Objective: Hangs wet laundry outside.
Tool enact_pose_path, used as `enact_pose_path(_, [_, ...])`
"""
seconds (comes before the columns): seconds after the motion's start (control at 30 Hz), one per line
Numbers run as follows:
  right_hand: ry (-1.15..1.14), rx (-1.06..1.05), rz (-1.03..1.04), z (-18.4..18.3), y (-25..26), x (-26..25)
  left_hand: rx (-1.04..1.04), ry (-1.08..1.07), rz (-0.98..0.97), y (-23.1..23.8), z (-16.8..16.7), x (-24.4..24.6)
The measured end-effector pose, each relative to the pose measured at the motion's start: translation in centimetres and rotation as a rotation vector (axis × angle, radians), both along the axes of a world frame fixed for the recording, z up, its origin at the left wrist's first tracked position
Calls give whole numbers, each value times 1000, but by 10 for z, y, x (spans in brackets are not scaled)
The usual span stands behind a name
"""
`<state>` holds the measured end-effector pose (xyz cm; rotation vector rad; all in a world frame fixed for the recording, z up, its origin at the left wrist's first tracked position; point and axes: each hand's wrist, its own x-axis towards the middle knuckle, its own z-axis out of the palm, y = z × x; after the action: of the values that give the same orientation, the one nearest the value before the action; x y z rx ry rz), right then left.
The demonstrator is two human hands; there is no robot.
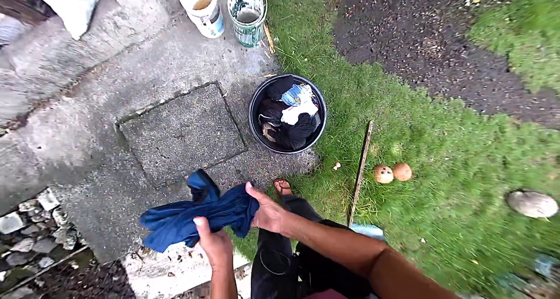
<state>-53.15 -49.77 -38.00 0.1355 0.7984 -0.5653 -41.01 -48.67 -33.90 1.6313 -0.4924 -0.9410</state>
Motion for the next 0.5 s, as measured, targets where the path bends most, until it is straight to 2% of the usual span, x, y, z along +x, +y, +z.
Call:
enact_pose_path(0.03, [108, 1, -26, 9, -2, 14, 11, -59, -19, 10, 5, -10])
enact_pose_path(0.1, [375, -197, -106, 25, 3, 45, 18, -153, 33, 26, 15, -24])
enact_pose_path(0.17, [592, -547, -130, 30, 16, 72, 3, -161, 162, 31, 26, -13])
enact_pose_path(0.23, [750, -921, 12, 38, 19, 83, 53, -100, 180, 30, 40, 16])
enact_pose_path(0.3, [801, -1175, 211, 55, 23, 87, 180, -49, 91, 39, 64, 45])
enact_pose_path(0.37, [773, -1314, 413, 74, 23, 90, 302, 5, -41, 46, 88, 75])
enact_pose_path(0.43, [684, -1374, 658, 94, 17, 91, 369, -21, -146, 58, 112, 98])
enact_pose_path(0.5, [596, -1362, 800, 111, 9, 84, 383, -153, -179, 70, 140, 119])
